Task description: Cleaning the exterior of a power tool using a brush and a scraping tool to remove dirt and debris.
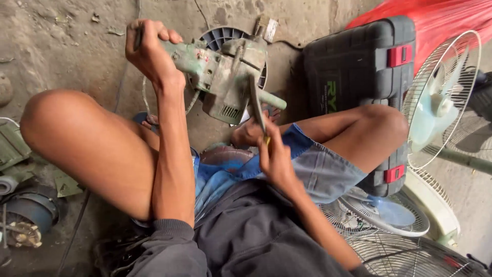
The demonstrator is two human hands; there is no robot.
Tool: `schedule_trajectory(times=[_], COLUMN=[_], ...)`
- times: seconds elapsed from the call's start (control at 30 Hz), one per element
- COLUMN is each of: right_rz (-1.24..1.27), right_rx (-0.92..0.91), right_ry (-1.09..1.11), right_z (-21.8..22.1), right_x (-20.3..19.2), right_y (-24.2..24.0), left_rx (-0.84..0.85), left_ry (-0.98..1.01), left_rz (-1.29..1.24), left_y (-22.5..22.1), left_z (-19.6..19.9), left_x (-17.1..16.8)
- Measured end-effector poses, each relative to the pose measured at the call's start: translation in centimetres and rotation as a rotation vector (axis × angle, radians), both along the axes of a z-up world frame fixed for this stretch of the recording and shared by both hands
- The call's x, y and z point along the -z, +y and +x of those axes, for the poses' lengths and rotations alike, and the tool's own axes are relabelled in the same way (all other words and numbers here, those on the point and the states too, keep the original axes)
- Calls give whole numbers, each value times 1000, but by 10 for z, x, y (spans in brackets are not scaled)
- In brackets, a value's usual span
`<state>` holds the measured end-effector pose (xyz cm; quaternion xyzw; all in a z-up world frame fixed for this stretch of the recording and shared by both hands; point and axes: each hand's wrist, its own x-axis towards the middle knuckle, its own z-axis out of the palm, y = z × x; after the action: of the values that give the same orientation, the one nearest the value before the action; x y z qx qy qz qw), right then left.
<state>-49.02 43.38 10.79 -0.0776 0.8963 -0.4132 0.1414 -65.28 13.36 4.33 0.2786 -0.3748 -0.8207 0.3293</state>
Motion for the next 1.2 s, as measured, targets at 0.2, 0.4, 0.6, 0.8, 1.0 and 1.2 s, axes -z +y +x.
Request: schedule_trajectory(times=[0.2,0.4,0.6,0.8,1.0,1.2], right_rz=[55,36,19,-64,-116,99], right_rx=[-82,-44,-16,-9,0,-40], right_ry=[206,18,190,98,53,249], right_z=[-156,-36,-120,-61,-45,-103], right_x=[6,-27,17,9,57,15], right_y=[-53,-23,-37,-32,-5,-40], left_rx=[36,-54,-14,-65,-3,13], left_ry=[79,-61,9,-87,-45,-137], left_rz=[53,151,108,140,72,86], left_y=[-16,-11,-10,-12,-10,-17], left_z=[-1,-1,-4,5,5,3], left_x=[12,6,14,11,10,17])
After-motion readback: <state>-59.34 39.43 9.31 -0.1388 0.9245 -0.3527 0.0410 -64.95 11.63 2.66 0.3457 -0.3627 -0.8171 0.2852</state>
